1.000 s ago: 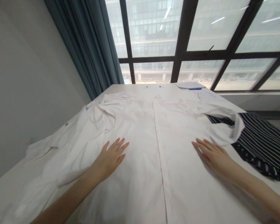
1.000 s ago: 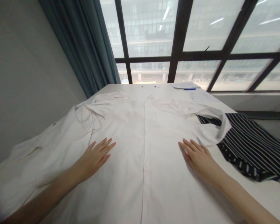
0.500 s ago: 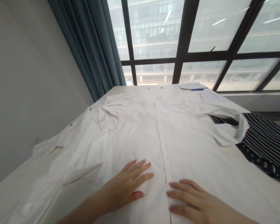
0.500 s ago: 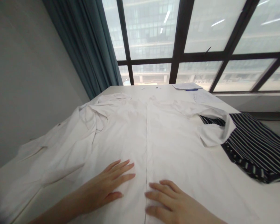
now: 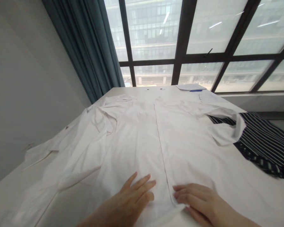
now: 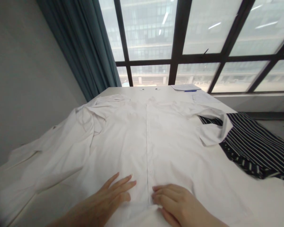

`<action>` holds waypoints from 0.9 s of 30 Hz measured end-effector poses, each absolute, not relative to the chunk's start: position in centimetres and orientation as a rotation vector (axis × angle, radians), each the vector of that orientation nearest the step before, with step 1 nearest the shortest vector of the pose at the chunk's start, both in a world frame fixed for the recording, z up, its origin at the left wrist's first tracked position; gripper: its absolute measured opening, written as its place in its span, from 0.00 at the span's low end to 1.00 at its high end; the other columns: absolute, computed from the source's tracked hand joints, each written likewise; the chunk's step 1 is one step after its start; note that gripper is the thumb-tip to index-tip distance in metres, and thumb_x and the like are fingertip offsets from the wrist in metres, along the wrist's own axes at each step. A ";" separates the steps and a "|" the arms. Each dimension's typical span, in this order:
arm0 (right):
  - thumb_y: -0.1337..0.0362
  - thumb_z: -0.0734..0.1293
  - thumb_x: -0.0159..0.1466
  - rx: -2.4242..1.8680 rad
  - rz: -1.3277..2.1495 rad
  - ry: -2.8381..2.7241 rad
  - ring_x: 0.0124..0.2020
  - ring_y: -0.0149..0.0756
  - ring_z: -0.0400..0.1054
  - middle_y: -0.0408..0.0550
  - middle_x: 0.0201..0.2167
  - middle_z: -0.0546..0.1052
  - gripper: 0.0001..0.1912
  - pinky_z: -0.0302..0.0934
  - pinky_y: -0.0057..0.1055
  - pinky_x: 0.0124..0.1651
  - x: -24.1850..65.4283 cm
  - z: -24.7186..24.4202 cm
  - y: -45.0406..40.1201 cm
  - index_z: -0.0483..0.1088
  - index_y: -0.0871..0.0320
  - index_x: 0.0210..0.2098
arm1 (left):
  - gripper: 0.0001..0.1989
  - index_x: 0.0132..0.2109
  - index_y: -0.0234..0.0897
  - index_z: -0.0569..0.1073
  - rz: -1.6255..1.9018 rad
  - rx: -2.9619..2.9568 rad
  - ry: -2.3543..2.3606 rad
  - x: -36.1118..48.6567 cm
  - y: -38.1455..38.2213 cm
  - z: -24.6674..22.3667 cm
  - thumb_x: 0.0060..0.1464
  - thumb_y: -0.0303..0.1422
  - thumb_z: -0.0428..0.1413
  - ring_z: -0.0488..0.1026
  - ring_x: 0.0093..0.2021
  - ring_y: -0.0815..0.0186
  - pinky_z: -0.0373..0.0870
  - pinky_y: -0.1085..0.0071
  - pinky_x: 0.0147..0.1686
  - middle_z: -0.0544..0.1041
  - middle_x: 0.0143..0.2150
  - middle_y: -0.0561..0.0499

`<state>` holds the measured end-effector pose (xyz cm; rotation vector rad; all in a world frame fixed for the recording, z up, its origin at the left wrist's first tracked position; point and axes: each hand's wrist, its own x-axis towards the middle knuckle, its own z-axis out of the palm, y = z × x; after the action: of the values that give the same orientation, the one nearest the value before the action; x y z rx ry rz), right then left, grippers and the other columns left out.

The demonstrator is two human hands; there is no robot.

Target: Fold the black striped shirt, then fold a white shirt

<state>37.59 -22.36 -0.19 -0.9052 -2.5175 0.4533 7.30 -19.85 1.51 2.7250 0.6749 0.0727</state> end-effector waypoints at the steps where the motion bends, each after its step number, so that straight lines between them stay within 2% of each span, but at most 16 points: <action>1: 0.65 0.59 0.71 -0.977 0.551 -2.483 0.51 0.33 0.73 0.50 0.47 0.80 0.13 0.66 0.25 0.55 37.7 -0.2 -22.3 0.73 0.56 0.50 | 0.26 0.58 0.38 0.63 0.064 2.707 0.680 7.2 -19.7 1.6 0.51 0.22 0.52 0.50 0.71 0.56 0.47 0.50 0.69 0.60 0.69 0.44; 3: 0.63 0.59 0.71 -1.084 0.735 -2.415 0.51 0.34 0.74 0.49 0.49 0.79 0.14 0.67 0.26 0.53 37.9 -0.2 -22.1 0.74 0.54 0.50 | 0.31 0.57 0.40 0.63 0.047 2.646 0.687 6.7 -19.0 1.9 0.44 0.18 0.48 0.55 0.69 0.59 0.49 0.53 0.69 0.64 0.67 0.47; 5: 0.61 0.59 0.71 -1.123 0.870 -2.358 0.50 0.36 0.74 0.48 0.50 0.79 0.14 0.68 0.27 0.52 38.0 -0.2 -22.0 0.74 0.52 0.49 | 0.32 0.56 0.42 0.65 0.059 2.546 0.744 5.9 -18.1 2.3 0.42 0.18 0.47 0.63 0.64 0.61 0.56 0.58 0.66 0.70 0.62 0.49; 8: 0.60 0.59 0.70 -1.167 0.968 -2.292 0.48 0.38 0.75 0.48 0.49 0.79 0.15 0.68 0.28 0.51 38.0 -0.2 -21.8 0.74 0.51 0.49 | 0.23 0.48 0.42 0.71 0.079 2.311 0.997 4.7 -16.7 3.1 0.45 0.21 0.46 0.74 0.50 0.62 0.70 0.66 0.52 0.78 0.48 0.51; 11: 0.62 0.60 0.67 -1.234 1.006 -2.240 0.45 0.38 0.75 0.48 0.46 0.80 0.15 0.69 0.30 0.49 38.1 0.0 -21.8 0.73 0.51 0.50 | 0.13 0.37 0.39 0.72 0.097 2.126 1.185 3.4 -15.4 3.7 0.49 0.24 0.45 0.74 0.37 0.64 0.69 0.71 0.39 0.77 0.34 0.54; 13: 0.67 0.62 0.63 -1.254 1.020 -2.236 0.46 0.38 0.74 0.47 0.48 0.79 0.19 0.68 0.31 0.50 38.4 0.2 -21.8 0.72 0.50 0.53 | 0.11 0.34 0.38 0.71 0.160 2.067 1.219 2.8 -14.6 3.9 0.47 0.25 0.46 0.73 0.36 0.64 0.67 0.72 0.38 0.75 0.32 0.54; 15: 0.73 0.62 0.58 -1.257 1.029 -2.251 0.51 0.38 0.72 0.46 0.52 0.77 0.28 0.66 0.33 0.54 38.9 0.6 -21.7 0.69 0.49 0.56 | 0.10 0.34 0.38 0.71 0.252 1.999 1.192 2.2 -14.0 4.1 0.46 0.25 0.47 0.73 0.37 0.64 0.67 0.72 0.39 0.76 0.33 0.54; 18: 0.76 0.60 0.51 -1.276 1.021 -2.264 0.54 0.41 0.70 0.47 0.53 0.76 0.34 0.64 0.38 0.57 40.1 1.2 -21.3 0.69 0.50 0.56 | 0.08 0.36 0.38 0.72 0.336 1.886 1.134 1.5 -13.4 4.6 0.49 0.28 0.50 0.74 0.38 0.63 0.68 0.73 0.41 0.77 0.35 0.52; 21: 0.72 0.62 0.53 -1.336 0.973 -2.210 0.48 0.44 0.74 0.48 0.47 0.79 0.25 0.69 0.37 0.50 41.4 1.7 -20.5 0.75 0.52 0.49 | 0.08 0.38 0.37 0.75 0.312 1.817 1.143 0.7 -13.1 5.0 0.54 0.34 0.54 0.75 0.39 0.61 0.69 0.73 0.39 0.79 0.36 0.50; 24: 0.65 0.62 0.58 -1.434 1.028 -2.114 0.40 0.44 0.75 0.48 0.39 0.81 0.15 0.71 0.33 0.40 42.7 2.3 -19.4 0.78 0.53 0.41 | 0.13 0.38 0.37 0.78 0.197 1.805 1.170 -0.3 -12.7 5.2 0.55 0.41 0.56 0.74 0.33 0.62 0.67 0.75 0.33 0.78 0.32 0.51; 27: 0.62 0.63 0.61 -1.488 1.145 -2.082 0.39 0.43 0.75 0.47 0.37 0.81 0.13 0.70 0.33 0.41 44.0 2.9 -18.4 0.78 0.55 0.38 | 0.16 0.37 0.37 0.80 0.160 1.779 1.200 -1.2 -12.0 4.8 0.53 0.45 0.58 0.73 0.30 0.63 0.65 0.76 0.29 0.78 0.30 0.51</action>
<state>44.01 -18.37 2.86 -1.4884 -2.0824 1.1451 -1.25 -12.02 4.82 1.7787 1.2002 0.1598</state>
